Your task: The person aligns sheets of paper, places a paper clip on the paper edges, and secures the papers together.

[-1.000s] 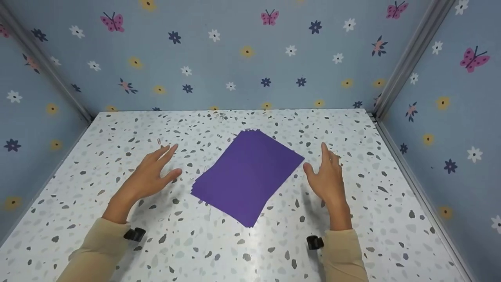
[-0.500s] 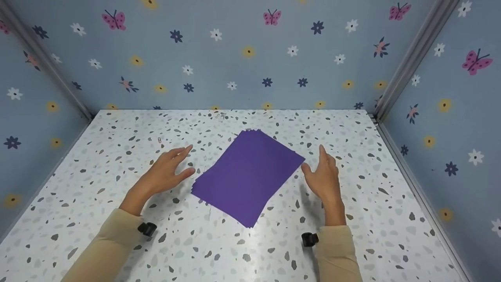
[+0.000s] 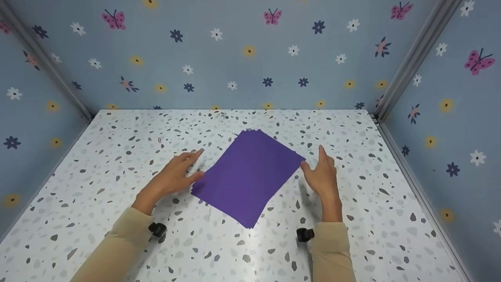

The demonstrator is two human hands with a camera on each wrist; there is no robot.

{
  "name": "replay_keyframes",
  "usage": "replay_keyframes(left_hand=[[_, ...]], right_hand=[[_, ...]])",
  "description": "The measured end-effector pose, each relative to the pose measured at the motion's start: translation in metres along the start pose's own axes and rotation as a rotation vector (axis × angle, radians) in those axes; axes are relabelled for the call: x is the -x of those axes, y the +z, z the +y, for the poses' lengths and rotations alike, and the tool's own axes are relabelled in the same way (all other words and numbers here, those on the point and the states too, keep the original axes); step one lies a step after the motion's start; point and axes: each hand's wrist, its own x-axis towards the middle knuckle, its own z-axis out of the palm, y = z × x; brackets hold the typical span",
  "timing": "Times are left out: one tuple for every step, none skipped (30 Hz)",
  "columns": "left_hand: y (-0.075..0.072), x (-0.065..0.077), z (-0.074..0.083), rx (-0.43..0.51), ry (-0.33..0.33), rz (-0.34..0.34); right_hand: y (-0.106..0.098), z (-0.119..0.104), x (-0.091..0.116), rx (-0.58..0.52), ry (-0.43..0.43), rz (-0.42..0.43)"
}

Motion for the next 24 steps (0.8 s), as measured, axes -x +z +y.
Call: replay_keyframes(left_hand=[[0.001, -0.001, 0.001, 0.002, 0.003, 0.002], [0.001, -0.001, 0.002, 0.004, 0.008, 0.007], [0.002, -0.002, 0.003, 0.008, 0.013, 0.012], [0.003, -0.003, 0.004, 0.011, 0.018, 0.016], [0.004, -0.004, 0.005, 0.016, 0.026, 0.021], [0.005, -0.005, 0.006, 0.021, 0.032, 0.026], [0.006, -0.006, 0.007, 0.025, 0.037, 0.031], [0.007, -0.008, 0.008, 0.026, 0.04, 0.034], [0.008, -0.009, 0.009, 0.025, 0.04, 0.035], [0.01, -0.01, 0.01, 0.023, 0.04, 0.035], [0.011, -0.011, 0.01, 0.02, 0.041, 0.036], [0.012, -0.011, 0.011, 0.018, 0.041, 0.037], [0.013, -0.012, 0.012, 0.013, 0.041, 0.036], [0.014, -0.013, 0.013, 0.009, 0.044, 0.035], [0.015, -0.013, 0.014, 0.008, 0.045, 0.033], [0.016, -0.013, 0.015, 0.003, 0.047, 0.03], [0.016, -0.013, 0.016, 0.0, 0.046, 0.026], [0.017, -0.013, 0.017, -0.004, 0.045, 0.02], [0.018, -0.013, 0.018, -0.009, 0.044, 0.014], [0.018, -0.013, 0.018, -0.013, 0.042, 0.006], [0.019, -0.013, 0.019, -0.022, 0.039, -0.002], [0.019, -0.014, 0.019, -0.029, 0.037, -0.011], [0.019, -0.014, 0.02, -0.035, 0.037, -0.019], [0.019, -0.014, 0.02, -0.043, 0.036, -0.027]], right_hand=[[0.001, 0.0, -0.001, 0.0, 0.0, -0.001], [0.002, 0.0, -0.001, 0.001, -0.001, -0.002], [0.002, 0.0, -0.002, 0.004, -0.002, -0.002], [0.004, 0.0, -0.002, 0.005, -0.005, -0.002], [0.005, 0.0, -0.003, 0.007, -0.009, -0.002], [0.006, -0.001, -0.004, 0.009, -0.011, -0.005], [0.008, -0.001, -0.004, 0.012, -0.014, -0.008], [0.009, 0.0, -0.005, 0.013, -0.014, -0.012], [0.01, 0.0, -0.005, 0.01, -0.015, -0.018], [0.012, 0.0, -0.006, 0.009, -0.017, -0.023], [0.013, 0.001, -0.006, 0.008, -0.016, -0.029], [0.014, 0.001, -0.007, 0.007, -0.013, -0.035], [0.015, 0.001, -0.007, 0.009, -0.014, -0.037], [0.016, 0.002, -0.007, 0.009, -0.014, -0.038], [0.017, 0.002, -0.008, 0.008, -0.012, -0.04], [0.018, 0.002, -0.008, 0.011, -0.012, -0.039], [0.019, 0.002, -0.008, 0.014, -0.012, -0.039], [0.02, 0.002, -0.008, 0.018, -0.012, -0.038], [0.02, 0.002, -0.009, 0.021, -0.012, -0.038], [0.02, 0.002, -0.009, 0.024, -0.012, -0.038], [0.02, 0.001, -0.009, 0.029, -0.011, -0.04], [0.021, 0.001, -0.009, 0.033, -0.012, -0.041], [0.021, 0.001, -0.009, 0.037, -0.012, -0.044], [0.021, 0.0, -0.009, 0.039, -0.011, -0.047]])
